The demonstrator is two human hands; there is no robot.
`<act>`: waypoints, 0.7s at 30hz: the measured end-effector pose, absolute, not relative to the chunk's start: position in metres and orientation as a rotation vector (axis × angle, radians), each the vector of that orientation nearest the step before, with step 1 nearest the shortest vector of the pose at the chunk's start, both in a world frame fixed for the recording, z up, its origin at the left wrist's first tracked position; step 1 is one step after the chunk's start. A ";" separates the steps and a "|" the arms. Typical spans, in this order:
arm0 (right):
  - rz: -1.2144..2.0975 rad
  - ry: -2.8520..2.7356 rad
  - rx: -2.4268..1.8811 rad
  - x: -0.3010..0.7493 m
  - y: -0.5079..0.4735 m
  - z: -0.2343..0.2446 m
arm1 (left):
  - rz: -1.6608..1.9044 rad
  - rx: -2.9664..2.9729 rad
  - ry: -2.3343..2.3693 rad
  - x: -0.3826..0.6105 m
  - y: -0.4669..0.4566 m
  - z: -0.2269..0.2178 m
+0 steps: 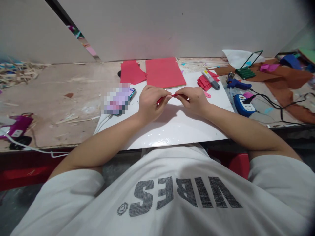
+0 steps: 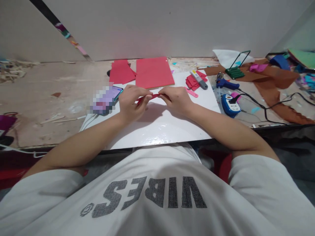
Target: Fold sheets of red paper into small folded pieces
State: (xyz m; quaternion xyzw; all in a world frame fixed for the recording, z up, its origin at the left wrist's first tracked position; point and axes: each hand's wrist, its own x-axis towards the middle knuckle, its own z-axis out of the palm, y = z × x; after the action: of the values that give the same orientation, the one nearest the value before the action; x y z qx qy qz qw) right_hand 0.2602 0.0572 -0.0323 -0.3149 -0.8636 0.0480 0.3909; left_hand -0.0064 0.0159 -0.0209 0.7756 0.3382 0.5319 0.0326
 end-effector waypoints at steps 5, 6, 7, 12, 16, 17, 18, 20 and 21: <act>0.223 -2.065 -0.708 0.259 0.057 -0.031 | 1.789 2.385 1.072 -0.010 0.019 -0.022; 0.204 -2.033 -0.681 0.259 0.058 -0.031 | 1.847 2.408 1.028 -0.011 0.021 -0.023; 0.183 -2.004 -0.655 0.260 0.059 -0.031 | 1.906 2.429 0.976 -0.012 0.023 -0.024; 0.062 -1.923 -0.510 0.263 0.066 -0.032 | 2.086 2.468 0.800 -0.015 0.037 -0.031; -0.020 -1.906 -0.379 0.262 0.067 -0.032 | 2.204 2.507 0.680 -0.016 0.044 -0.035; -0.036 -1.903 -0.366 0.261 0.066 -0.030 | 2.188 2.499 0.711 -0.016 0.045 -0.035; -0.052 -1.899 -0.354 0.261 0.064 -0.028 | 2.150 2.492 0.758 -0.017 0.045 -0.035; -0.082 -1.882 -0.323 0.260 0.060 -0.023 | 2.016 2.484 0.831 -0.020 0.045 -0.036; -0.095 -1.872 -0.304 0.260 0.058 -0.021 | 1.953 2.480 0.824 -0.022 0.045 -0.036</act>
State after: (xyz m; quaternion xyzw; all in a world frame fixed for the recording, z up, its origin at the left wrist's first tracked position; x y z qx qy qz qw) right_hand 0.2598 0.0581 -0.0209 -0.1303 -0.8017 -0.0408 0.5820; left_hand -0.0215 0.0446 -0.0362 0.7587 0.2522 0.5976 -0.0605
